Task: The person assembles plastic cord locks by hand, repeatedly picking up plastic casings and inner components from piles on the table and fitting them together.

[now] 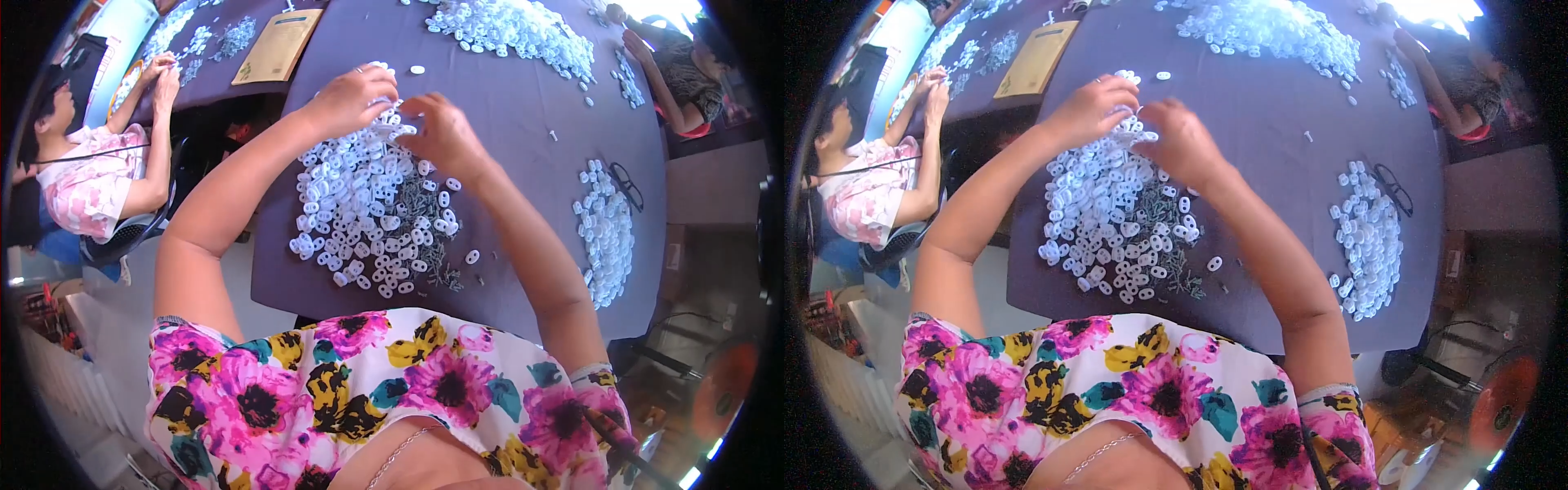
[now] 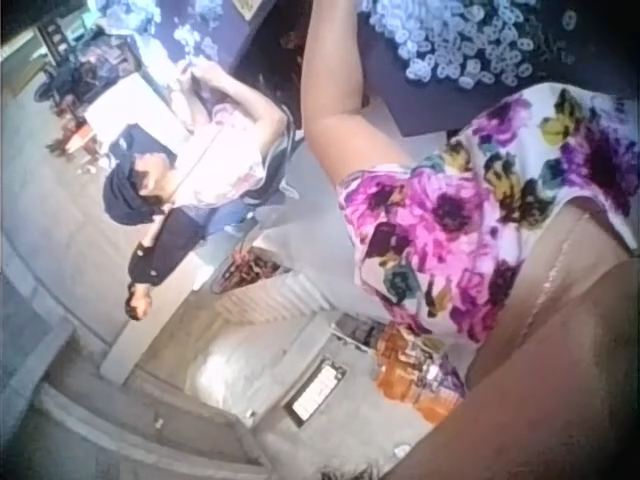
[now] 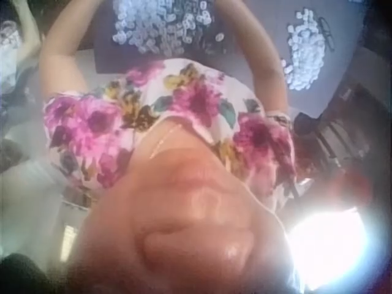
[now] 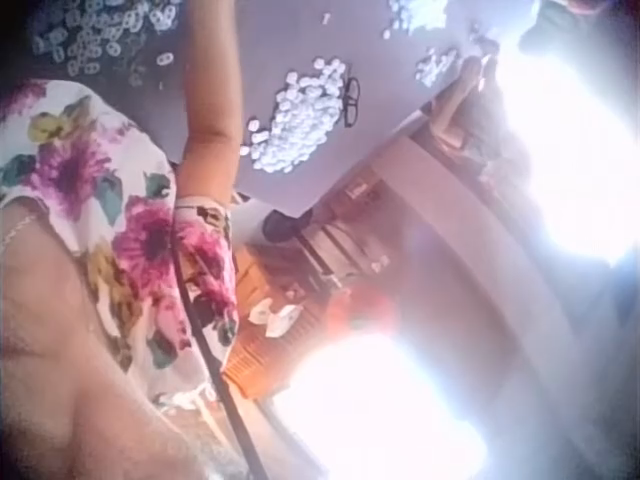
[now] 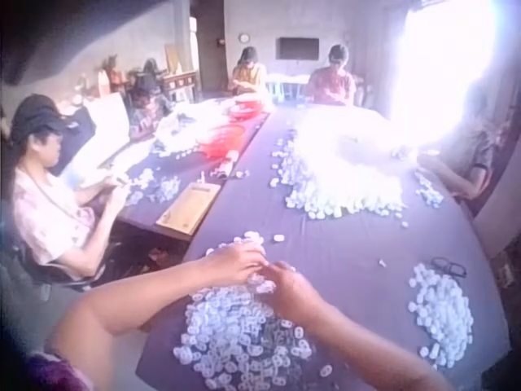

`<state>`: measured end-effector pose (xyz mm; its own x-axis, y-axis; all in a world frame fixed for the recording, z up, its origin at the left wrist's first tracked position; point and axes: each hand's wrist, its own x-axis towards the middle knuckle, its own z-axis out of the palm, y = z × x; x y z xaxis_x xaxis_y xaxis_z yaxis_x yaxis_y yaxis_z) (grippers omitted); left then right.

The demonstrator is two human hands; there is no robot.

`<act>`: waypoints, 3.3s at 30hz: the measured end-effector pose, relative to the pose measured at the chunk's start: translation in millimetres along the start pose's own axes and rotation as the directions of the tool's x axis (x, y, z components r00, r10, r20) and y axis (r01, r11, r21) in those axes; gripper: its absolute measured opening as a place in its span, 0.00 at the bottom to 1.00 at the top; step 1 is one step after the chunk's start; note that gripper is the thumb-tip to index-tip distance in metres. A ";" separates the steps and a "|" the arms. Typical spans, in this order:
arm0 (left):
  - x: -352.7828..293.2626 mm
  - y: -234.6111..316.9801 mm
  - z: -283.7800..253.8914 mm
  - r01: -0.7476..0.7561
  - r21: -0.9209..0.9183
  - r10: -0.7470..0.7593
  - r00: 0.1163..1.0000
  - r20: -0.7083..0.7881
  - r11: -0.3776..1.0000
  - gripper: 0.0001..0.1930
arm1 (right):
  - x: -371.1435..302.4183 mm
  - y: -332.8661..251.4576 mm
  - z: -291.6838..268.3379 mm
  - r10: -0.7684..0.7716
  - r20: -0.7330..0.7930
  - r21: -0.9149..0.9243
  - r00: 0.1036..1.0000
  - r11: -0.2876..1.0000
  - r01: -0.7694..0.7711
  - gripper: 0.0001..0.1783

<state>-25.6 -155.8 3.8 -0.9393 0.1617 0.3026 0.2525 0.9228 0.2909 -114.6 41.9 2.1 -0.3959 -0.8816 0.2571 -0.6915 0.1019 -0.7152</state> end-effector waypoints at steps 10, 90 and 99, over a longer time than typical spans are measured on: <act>27.1 -41.2 10.2 0.390 0.066 -0.391 0.920 0.000 0.918 0.22 | 87.1 75.6 -5.9 0.089 -0.036 -0.389 0.995 0.916 -0.096 0.18; -18.2 81.7 36.2 -0.055 0.098 0.056 0.998 -0.011 0.994 0.12 | -48.3 29.2 -19.8 0.098 -0.028 -0.034 0.995 0.995 -0.099 0.09; -30.4 73.0 15.4 -0.019 0.123 0.030 0.995 -0.092 0.992 0.11 | -48.2 21.7 -1.9 -0.042 -0.006 -0.161 0.999 0.986 0.041 0.10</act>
<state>17.8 -87.9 1.9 -0.9060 0.1568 0.3932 0.2399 0.9555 0.1716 -111.7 87.4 -24.6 -0.3698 -0.8823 0.2912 -0.7953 0.1386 -0.5901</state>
